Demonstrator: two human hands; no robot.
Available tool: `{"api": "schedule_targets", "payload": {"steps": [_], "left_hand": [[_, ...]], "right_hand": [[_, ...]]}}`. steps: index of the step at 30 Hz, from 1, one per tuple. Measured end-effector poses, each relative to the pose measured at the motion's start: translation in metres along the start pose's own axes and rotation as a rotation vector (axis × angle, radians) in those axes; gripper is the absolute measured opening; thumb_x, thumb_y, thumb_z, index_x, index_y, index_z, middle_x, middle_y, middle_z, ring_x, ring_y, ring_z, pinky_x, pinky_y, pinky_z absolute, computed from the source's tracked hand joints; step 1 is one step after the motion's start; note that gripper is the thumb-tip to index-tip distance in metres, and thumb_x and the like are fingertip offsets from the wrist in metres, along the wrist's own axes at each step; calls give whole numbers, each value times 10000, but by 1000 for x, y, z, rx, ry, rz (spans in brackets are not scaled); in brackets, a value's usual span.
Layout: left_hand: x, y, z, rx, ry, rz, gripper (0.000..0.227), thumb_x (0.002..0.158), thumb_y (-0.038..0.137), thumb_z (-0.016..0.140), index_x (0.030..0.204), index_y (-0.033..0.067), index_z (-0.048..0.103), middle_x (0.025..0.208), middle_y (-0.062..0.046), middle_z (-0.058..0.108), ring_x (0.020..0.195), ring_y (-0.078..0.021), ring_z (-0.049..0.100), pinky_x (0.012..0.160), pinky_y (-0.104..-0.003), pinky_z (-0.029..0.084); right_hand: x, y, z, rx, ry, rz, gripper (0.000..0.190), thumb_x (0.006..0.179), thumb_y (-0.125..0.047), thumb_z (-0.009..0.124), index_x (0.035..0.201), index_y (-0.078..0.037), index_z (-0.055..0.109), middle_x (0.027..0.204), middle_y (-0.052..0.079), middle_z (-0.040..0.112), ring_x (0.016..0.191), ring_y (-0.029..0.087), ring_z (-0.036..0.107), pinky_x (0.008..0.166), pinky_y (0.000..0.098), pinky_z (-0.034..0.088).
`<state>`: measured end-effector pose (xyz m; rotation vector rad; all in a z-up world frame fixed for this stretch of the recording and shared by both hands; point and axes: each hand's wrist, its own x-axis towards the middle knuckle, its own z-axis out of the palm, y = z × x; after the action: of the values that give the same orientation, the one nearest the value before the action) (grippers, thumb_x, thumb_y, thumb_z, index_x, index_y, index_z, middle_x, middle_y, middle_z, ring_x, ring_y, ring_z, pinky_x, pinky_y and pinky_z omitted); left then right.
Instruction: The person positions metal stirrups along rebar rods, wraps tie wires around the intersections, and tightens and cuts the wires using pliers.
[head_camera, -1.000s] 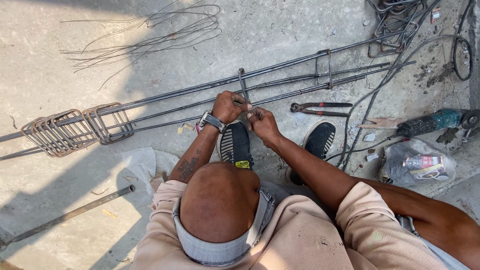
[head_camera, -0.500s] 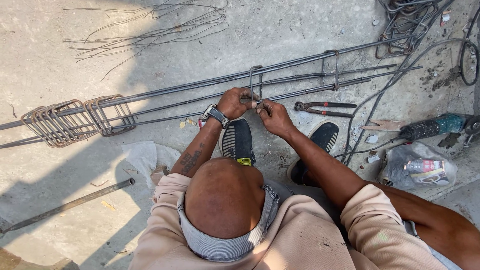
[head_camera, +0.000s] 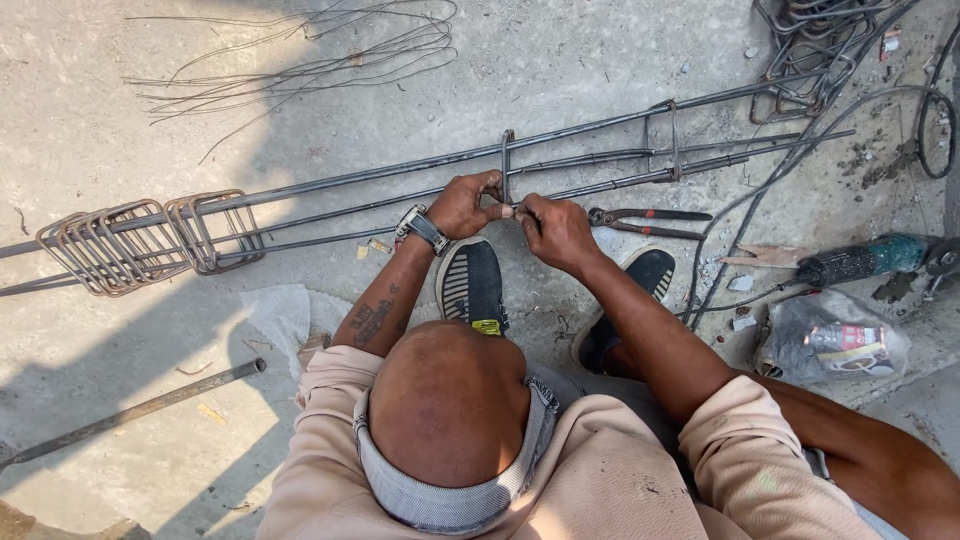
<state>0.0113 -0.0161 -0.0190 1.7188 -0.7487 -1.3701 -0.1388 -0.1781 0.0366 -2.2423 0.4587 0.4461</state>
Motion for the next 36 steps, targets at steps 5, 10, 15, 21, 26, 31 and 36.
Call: {"api": "schedule_targets", "payload": {"steps": [5, 10, 15, 21, 26, 31, 36], "left_hand": [[-3, 12, 1, 34, 47, -33, 351, 811, 259, 851, 1067, 70, 703, 1017, -120, 777, 992, -292, 748, 885, -445, 553], [-8, 17, 6, 30, 82, -55, 326, 808, 225, 844, 1047, 64, 693, 982, -115, 780, 957, -283, 757, 845, -438, 552], [-10, 17, 5, 35, 113, -42, 318, 815, 204, 858, 1025, 51, 675, 921, -108, 758, 885, -266, 738, 799, -429, 550], [-13, 19, 8, -10, 123, -57, 293, 810, 196, 856, 1041, 89, 710, 906, -76, 760, 842, -224, 738, 784, -396, 562], [-13, 24, 8, 66, 255, 50, 366, 733, 191, 927, 994, 68, 702, 917, -100, 723, 813, -235, 708, 720, -387, 561], [-17, 28, 11, 16, 229, -147, 396, 744, 203, 920, 1020, 44, 684, 917, -73, 743, 672, -220, 659, 618, -356, 537], [-16, 14, 17, 82, 265, 18, 349, 755, 240, 926, 959, 35, 730, 907, -86, 731, 716, -193, 694, 645, -332, 568]], "right_hand": [[6, 0, -2, -183, 20, -93, 97, 885, -143, 713, 916, -74, 652, 710, 130, 704, 592, 310, 680, 567, 465, 531], [10, -1, -2, -239, 0, -148, 100, 916, -127, 716, 904, -65, 639, 670, 121, 687, 551, 301, 672, 520, 463, 519], [20, 8, -11, -271, 130, -345, 119, 886, -85, 727, 865, -59, 612, 682, 115, 671, 660, 304, 699, 546, 451, 526], [56, 30, 0, -147, 198, -276, 210, 728, -169, 867, 800, -96, 683, 756, 61, 730, 732, 287, 722, 626, 443, 550], [81, 31, -1, -45, -72, 83, 224, 749, -259, 913, 852, -121, 769, 820, 88, 766, 742, 261, 742, 689, 419, 560], [79, 15, -6, -99, -170, 287, 226, 722, -266, 926, 894, -170, 815, 841, 121, 757, 772, 299, 726, 712, 441, 564], [76, 10, -5, -66, -150, 345, 149, 751, -210, 894, 879, -182, 825, 854, 122, 758, 800, 307, 736, 743, 438, 578]]}}
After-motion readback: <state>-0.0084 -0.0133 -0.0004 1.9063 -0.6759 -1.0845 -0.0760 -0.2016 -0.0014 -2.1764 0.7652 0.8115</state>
